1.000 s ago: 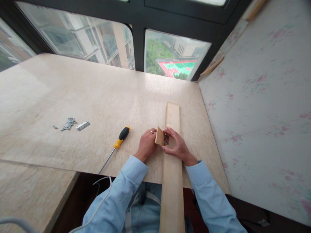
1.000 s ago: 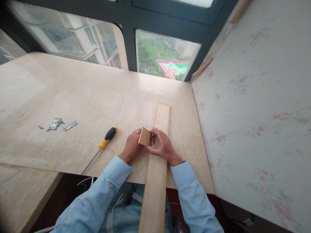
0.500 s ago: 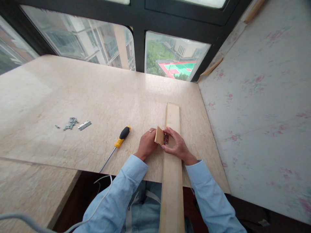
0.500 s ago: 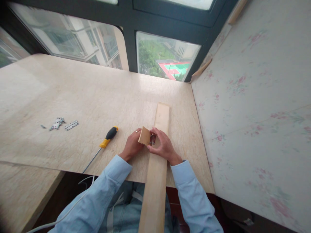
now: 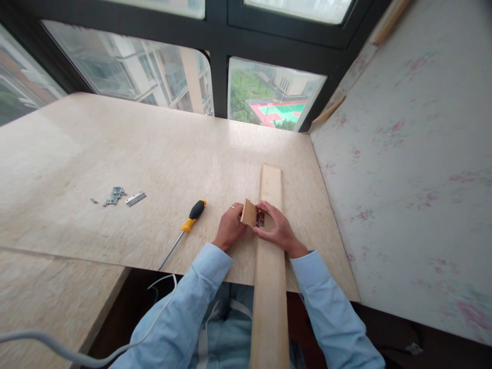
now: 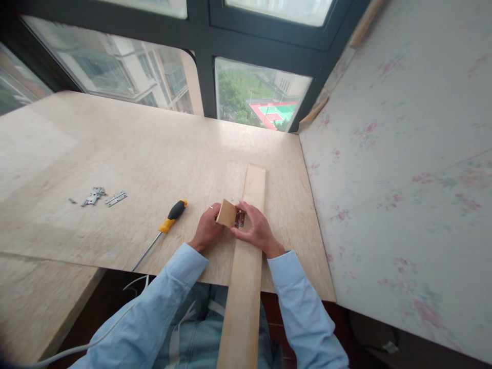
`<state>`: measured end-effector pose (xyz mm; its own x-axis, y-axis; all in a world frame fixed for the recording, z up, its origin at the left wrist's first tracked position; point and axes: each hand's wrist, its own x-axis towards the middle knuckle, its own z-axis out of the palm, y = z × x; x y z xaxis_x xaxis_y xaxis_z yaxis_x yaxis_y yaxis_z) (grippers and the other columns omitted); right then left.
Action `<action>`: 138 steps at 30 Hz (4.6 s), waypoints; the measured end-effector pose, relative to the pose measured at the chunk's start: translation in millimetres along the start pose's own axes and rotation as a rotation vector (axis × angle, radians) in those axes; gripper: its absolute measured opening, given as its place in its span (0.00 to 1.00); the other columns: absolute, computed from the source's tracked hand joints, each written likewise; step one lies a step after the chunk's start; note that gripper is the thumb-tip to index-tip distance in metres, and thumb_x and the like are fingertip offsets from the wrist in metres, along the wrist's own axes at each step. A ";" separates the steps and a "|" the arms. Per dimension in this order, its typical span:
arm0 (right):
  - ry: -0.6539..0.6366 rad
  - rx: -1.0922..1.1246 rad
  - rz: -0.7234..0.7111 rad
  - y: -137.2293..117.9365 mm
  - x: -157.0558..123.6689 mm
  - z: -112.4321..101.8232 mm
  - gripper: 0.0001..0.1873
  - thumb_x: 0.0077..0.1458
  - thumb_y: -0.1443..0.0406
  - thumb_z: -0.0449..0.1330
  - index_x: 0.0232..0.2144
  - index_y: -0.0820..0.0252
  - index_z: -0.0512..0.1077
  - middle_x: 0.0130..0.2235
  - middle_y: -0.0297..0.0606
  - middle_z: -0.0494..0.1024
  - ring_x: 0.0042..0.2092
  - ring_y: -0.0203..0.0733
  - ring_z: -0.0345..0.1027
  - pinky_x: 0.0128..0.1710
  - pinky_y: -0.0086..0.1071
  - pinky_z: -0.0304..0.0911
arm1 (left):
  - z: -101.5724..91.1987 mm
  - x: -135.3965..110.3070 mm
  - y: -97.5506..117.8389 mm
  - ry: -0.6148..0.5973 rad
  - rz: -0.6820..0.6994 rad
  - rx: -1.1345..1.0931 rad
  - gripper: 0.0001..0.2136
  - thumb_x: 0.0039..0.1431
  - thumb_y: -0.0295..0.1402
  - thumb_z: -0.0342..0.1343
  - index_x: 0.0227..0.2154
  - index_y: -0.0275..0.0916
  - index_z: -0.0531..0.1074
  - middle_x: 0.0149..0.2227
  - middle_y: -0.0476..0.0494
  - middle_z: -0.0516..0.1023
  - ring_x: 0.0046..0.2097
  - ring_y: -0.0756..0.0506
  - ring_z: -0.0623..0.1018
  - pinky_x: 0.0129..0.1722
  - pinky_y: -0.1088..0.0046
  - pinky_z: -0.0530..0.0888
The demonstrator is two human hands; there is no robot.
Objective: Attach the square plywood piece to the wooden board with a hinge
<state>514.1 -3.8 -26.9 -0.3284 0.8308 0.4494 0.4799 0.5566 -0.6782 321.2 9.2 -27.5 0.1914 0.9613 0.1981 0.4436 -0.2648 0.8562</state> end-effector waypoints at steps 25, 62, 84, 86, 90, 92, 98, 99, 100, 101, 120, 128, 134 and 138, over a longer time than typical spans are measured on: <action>0.077 -0.022 -0.005 -8.6 -0.4 -2.9 0.31 0.60 0.60 0.63 0.63 0.54 0.61 0.56 0.47 0.75 0.57 0.49 0.70 0.58 0.48 0.65 | -7.2 -26.1 5.6 0.232 -0.286 -0.088 0.19 0.57 0.27 0.54 0.52 0.33 0.70 0.49 0.34 0.77 0.40 0.44 0.81 0.40 0.66 0.79; 0.451 0.911 1.064 -89.0 -47.3 -27.4 0.33 0.45 0.51 0.73 0.48 0.62 0.70 0.43 0.42 0.82 0.45 0.50 0.77 0.41 0.38 0.74 | 12.2 -159.1 88.2 -0.373 -0.542 -0.998 0.25 0.55 0.46 0.65 0.45 0.34 0.63 0.44 0.32 0.79 0.45 0.40 0.80 0.43 0.67 0.74; 0.440 0.741 0.748 -152.3 -32.3 -43.3 0.30 0.51 0.52 0.70 0.52 0.58 0.70 0.49 0.47 0.80 0.46 0.51 0.77 0.43 0.40 0.74 | -71.4 -60.0 110.9 0.279 -0.389 -0.824 0.33 0.50 0.46 0.65 0.56 0.31 0.67 0.59 0.27 0.71 0.61 0.33 0.72 0.59 0.54 0.71; 0.463 0.687 0.742 -154.2 -28.8 -42.1 0.31 0.50 0.51 0.70 0.52 0.59 0.70 0.49 0.47 0.80 0.47 0.52 0.77 0.44 0.40 0.74 | -71.3 -68.2 114.3 0.339 -0.330 -0.772 0.31 0.54 0.45 0.63 0.56 0.32 0.68 0.59 0.29 0.72 0.59 0.34 0.73 0.57 0.56 0.74; 0.459 0.632 0.724 -159.0 -21.2 -35.6 0.31 0.51 0.50 0.69 0.52 0.60 0.71 0.50 0.48 0.80 0.45 0.52 0.77 0.44 0.41 0.74 | -65.2 -88.8 128.3 0.359 -0.082 -0.501 0.23 0.64 0.38 0.55 0.60 0.37 0.65 0.60 0.34 0.71 0.57 0.39 0.76 0.55 0.59 0.76; 0.431 0.633 0.689 -161.4 -18.3 -30.5 0.29 0.53 0.51 0.68 0.52 0.59 0.72 0.50 0.47 0.80 0.46 0.51 0.77 0.46 0.41 0.73 | -59.1 -94.0 138.7 0.355 0.098 -0.282 0.21 0.66 0.33 0.53 0.61 0.38 0.65 0.59 0.35 0.72 0.58 0.40 0.75 0.57 0.59 0.75; 0.447 0.597 0.590 -161.2 -15.9 -19.5 0.23 0.54 0.53 0.68 0.49 0.56 0.76 0.51 0.44 0.79 0.50 0.51 0.75 0.49 0.40 0.71 | -43.1 -91.9 153.0 0.321 0.470 0.206 0.23 0.64 0.24 0.51 0.62 0.30 0.62 0.63 0.28 0.66 0.65 0.37 0.67 0.61 0.56 0.71; 0.458 0.590 0.596 -160.6 -16.0 -18.8 0.23 0.53 0.53 0.68 0.48 0.56 0.76 0.51 0.44 0.79 0.50 0.51 0.75 0.50 0.40 0.71 | -41.8 -91.4 152.7 0.317 0.486 0.252 0.24 0.63 0.24 0.50 0.62 0.29 0.62 0.64 0.27 0.65 0.65 0.37 0.66 0.61 0.55 0.71; 0.468 0.584 0.605 -160.1 -16.2 -18.3 0.23 0.53 0.53 0.68 0.48 0.56 0.76 0.51 0.44 0.79 0.50 0.51 0.75 0.50 0.41 0.71 | -40.7 -91.2 152.2 0.308 0.496 0.291 0.24 0.63 0.23 0.50 0.62 0.27 0.61 0.64 0.26 0.65 0.66 0.36 0.66 0.61 0.55 0.71; 0.475 0.578 0.613 -159.7 -16.4 -18.0 0.24 0.52 0.53 0.69 0.48 0.56 0.76 0.51 0.44 0.79 0.50 0.51 0.75 0.51 0.41 0.71 | -39.8 -91.2 151.8 0.297 0.503 0.324 0.24 0.63 0.23 0.50 0.62 0.25 0.61 0.63 0.24 0.65 0.66 0.35 0.65 0.61 0.55 0.71; 0.470 0.751 0.750 -163.7 -27.6 -21.5 0.29 0.51 0.51 0.69 0.51 0.58 0.72 0.43 0.45 0.82 0.38 0.49 0.78 0.34 0.37 0.74 | -71.8 -87.2 126.5 0.561 0.034 -0.227 0.12 0.61 0.34 0.60 0.46 0.37 0.75 0.39 0.42 0.81 0.36 0.47 0.79 0.35 0.72 0.77; 0.484 0.903 0.730 -168.5 -30.0 -25.0 0.24 0.51 0.53 0.69 0.48 0.56 0.73 0.44 0.42 0.82 0.39 0.49 0.78 0.37 0.38 0.75 | -76.6 -73.4 108.8 0.197 -0.506 -1.200 0.22 0.45 0.39 0.72 0.37 0.33 0.71 0.25 0.53 0.70 0.24 0.55 0.67 0.23 0.81 0.66; 0.487 0.897 0.748 -167.2 -28.2 -25.2 0.25 0.49 0.53 0.71 0.47 0.56 0.73 0.44 0.43 0.82 0.40 0.50 0.78 0.38 0.40 0.75 | -71.0 -78.8 102.8 0.214 -0.492 -1.200 0.19 0.48 0.41 0.71 0.35 0.34 0.72 0.27 0.52 0.70 0.25 0.56 0.66 0.24 0.82 0.65; 0.515 0.727 0.728 -163.8 -29.0 -19.7 0.27 0.52 0.52 0.69 0.51 0.56 0.72 0.46 0.43 0.82 0.43 0.50 0.78 0.39 0.38 0.74 | -68.7 -87.2 107.4 0.375 -0.262 -0.716 0.13 0.58 0.41 0.64 0.35 0.35 0.75 0.26 0.49 0.72 0.27 0.52 0.69 0.27 0.78 0.68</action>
<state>461.0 -118.9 82.5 0.2855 0.9514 -0.1156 -0.2187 -0.0528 -0.9744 292.0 -97.9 79.9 -0.1995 0.9798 -0.0119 -0.2523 -0.0396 0.9668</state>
